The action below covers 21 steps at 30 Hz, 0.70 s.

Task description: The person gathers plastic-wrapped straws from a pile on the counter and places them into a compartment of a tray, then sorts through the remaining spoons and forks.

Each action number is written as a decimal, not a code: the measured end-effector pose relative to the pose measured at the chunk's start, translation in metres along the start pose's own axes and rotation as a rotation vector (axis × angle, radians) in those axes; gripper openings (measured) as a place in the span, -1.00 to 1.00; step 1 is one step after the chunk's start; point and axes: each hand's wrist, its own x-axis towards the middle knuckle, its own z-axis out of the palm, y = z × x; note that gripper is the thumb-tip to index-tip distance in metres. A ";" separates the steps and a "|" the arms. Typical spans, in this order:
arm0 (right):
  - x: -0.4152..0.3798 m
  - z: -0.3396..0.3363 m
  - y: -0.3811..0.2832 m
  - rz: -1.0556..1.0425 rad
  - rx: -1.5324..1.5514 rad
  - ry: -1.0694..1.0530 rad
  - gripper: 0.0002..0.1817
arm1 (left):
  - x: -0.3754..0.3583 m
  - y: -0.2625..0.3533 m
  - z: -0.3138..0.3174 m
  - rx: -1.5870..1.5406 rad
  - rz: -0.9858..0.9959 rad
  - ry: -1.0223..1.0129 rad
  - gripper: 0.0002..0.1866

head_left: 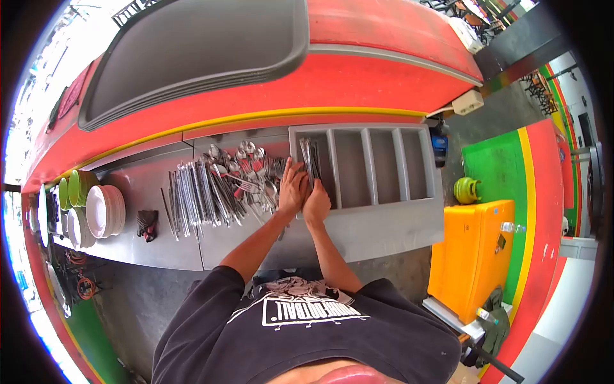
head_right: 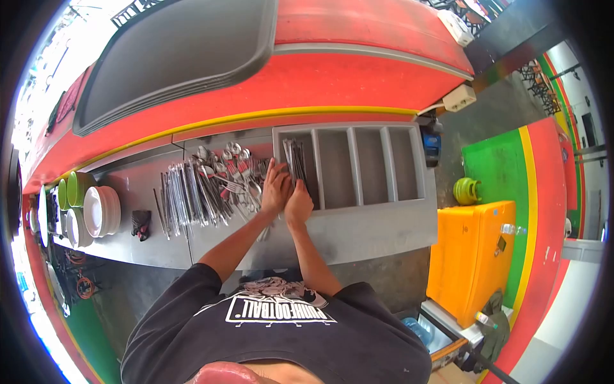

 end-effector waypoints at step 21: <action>0.007 -0.006 0.008 -0.049 0.273 0.116 -0.68 | 0.000 0.012 0.002 -0.125 -0.044 -0.006 -0.74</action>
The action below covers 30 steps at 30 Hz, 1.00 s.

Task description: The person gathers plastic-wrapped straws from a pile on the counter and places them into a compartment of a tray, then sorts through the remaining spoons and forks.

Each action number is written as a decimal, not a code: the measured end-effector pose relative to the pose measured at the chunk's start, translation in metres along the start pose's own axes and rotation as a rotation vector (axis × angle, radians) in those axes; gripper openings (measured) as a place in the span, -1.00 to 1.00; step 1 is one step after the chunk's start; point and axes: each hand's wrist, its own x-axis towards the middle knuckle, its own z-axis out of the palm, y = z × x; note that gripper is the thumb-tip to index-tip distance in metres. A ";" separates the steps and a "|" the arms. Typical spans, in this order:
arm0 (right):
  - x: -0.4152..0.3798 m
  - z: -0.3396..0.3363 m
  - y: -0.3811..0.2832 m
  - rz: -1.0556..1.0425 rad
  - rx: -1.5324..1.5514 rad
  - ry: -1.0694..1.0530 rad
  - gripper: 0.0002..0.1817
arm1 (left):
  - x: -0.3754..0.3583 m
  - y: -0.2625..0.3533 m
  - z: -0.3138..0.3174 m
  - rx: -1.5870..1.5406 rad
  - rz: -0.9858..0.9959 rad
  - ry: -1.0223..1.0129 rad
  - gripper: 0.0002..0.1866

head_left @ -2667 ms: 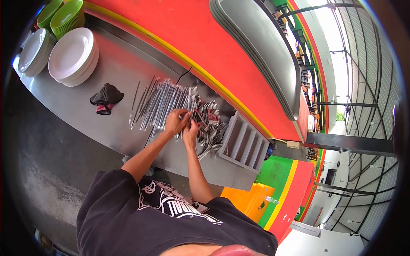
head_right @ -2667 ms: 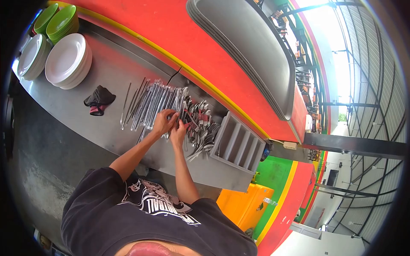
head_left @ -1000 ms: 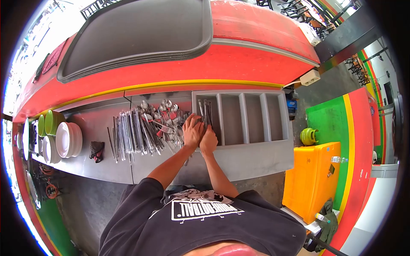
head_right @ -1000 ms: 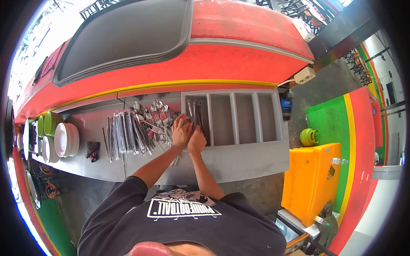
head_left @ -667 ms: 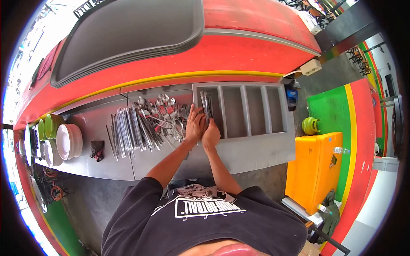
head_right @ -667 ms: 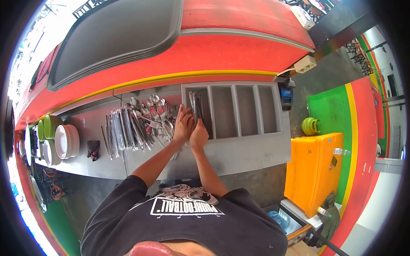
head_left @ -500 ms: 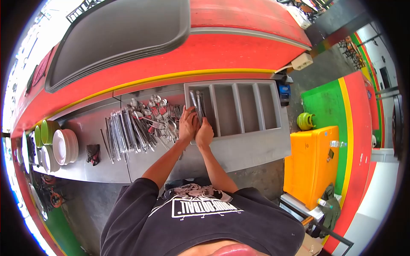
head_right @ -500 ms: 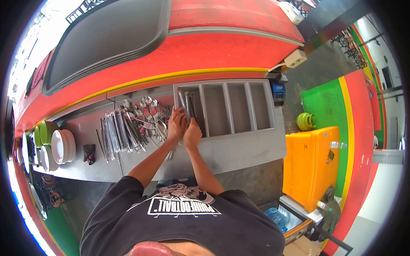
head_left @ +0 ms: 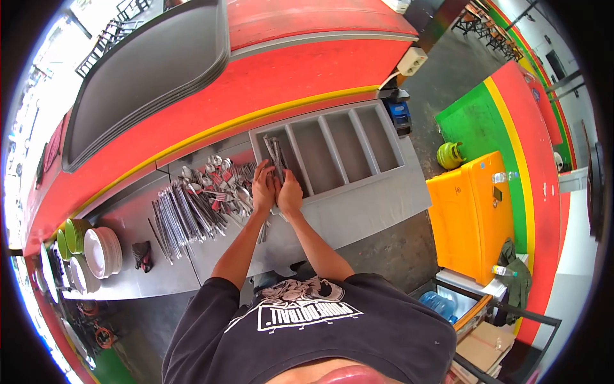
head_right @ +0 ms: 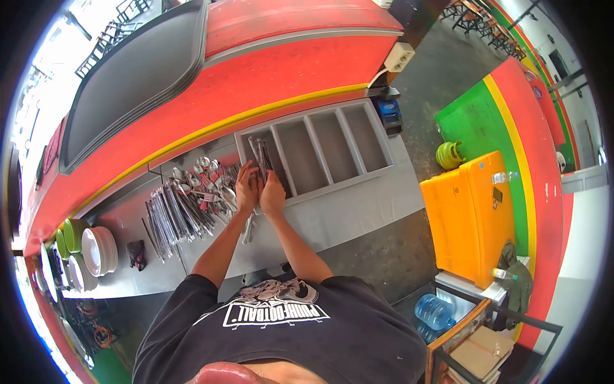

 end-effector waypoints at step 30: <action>-0.120 0.056 -0.067 -0.371 0.533 0.026 -0.82 | -0.102 -0.020 -0.124 0.061 -0.151 0.269 -0.61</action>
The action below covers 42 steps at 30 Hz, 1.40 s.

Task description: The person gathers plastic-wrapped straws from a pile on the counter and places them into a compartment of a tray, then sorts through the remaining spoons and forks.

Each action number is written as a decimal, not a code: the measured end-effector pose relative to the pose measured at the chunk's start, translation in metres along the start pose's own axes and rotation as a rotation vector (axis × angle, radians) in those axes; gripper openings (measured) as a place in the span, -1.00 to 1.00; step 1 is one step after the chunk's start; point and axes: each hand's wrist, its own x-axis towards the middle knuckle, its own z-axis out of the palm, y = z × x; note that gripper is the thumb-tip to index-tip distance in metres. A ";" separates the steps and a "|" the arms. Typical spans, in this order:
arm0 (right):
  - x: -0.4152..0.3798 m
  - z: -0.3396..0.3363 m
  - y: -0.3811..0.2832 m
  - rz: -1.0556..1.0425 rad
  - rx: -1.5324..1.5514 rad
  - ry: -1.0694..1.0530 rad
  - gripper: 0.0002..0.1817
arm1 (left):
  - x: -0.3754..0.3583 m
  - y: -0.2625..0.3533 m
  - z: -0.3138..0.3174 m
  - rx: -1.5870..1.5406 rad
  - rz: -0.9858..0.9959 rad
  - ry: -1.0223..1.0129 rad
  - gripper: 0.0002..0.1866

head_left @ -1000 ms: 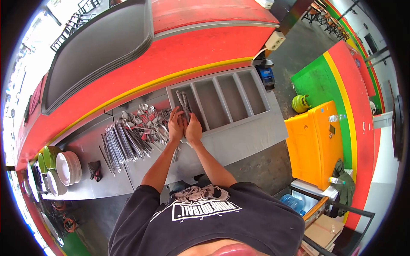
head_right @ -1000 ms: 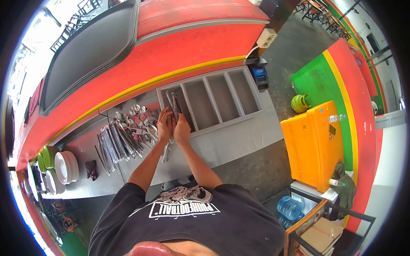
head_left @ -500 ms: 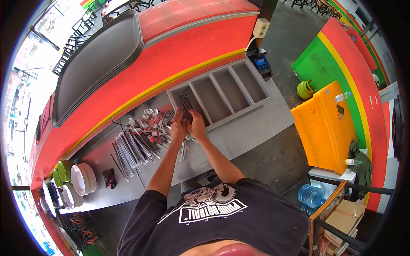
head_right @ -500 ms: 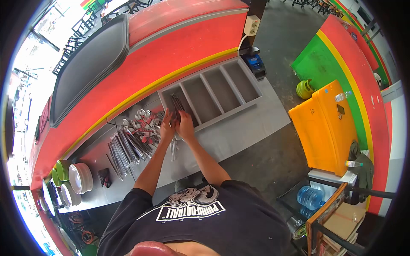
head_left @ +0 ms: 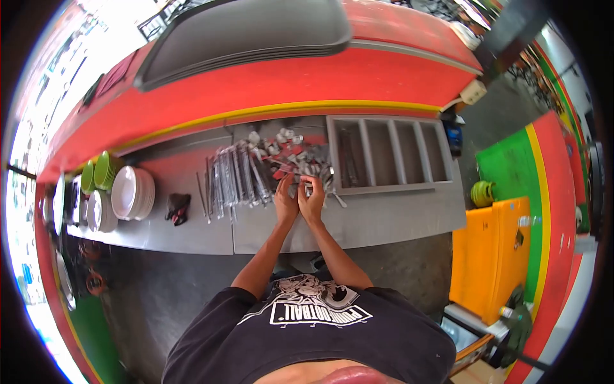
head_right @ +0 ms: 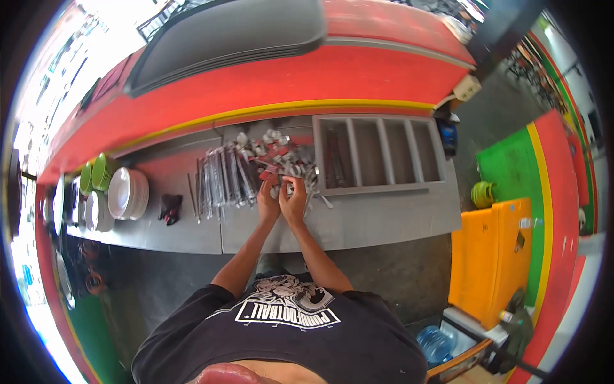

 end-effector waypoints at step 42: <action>-0.069 0.178 0.004 0.182 -0.688 -0.358 -0.48 | 0.014 -0.129 -0.169 -0.143 -0.410 -0.013 -0.60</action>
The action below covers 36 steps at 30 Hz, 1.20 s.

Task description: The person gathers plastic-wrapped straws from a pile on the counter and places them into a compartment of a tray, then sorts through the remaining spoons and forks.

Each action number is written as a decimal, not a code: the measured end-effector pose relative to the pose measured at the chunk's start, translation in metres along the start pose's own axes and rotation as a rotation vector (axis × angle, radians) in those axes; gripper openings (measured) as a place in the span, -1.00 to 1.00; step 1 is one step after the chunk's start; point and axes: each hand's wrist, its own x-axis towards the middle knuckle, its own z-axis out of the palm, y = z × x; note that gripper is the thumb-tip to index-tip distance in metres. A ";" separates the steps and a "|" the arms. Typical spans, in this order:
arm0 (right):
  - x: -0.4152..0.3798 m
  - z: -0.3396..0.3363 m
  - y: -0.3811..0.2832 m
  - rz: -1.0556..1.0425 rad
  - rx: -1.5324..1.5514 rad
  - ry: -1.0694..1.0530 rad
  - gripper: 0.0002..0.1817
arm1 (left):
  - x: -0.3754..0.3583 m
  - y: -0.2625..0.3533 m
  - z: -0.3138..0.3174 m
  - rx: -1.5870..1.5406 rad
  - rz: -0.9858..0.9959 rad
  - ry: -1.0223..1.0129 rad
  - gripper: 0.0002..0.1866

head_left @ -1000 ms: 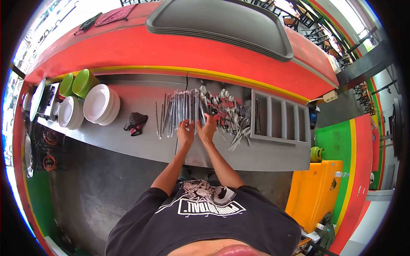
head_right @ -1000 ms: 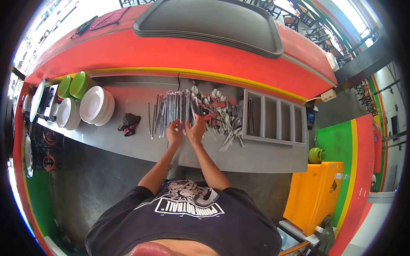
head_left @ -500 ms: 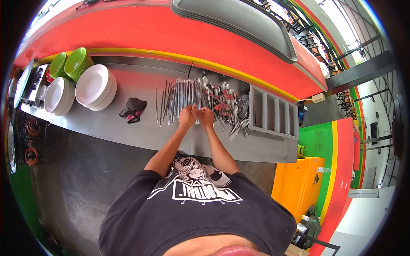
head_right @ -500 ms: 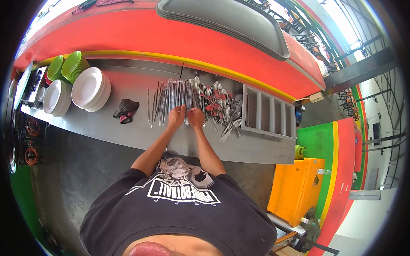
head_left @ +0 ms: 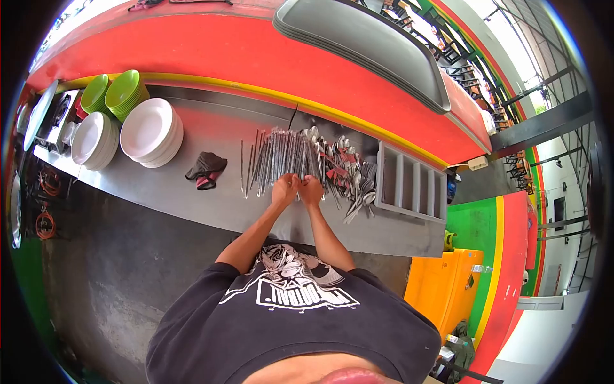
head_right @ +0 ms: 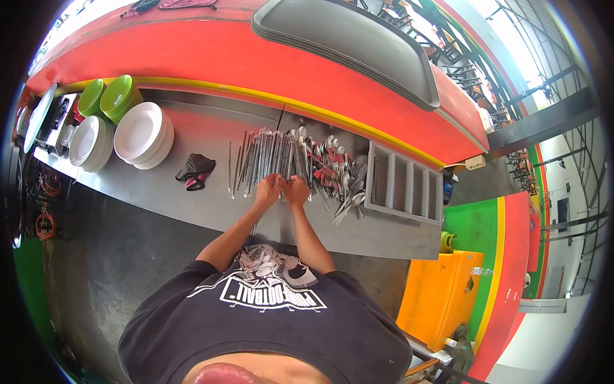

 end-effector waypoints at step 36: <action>-0.031 -0.124 0.074 0.277 1.000 -0.055 -0.70 | -0.029 0.088 0.130 -0.352 -0.111 -0.508 -0.58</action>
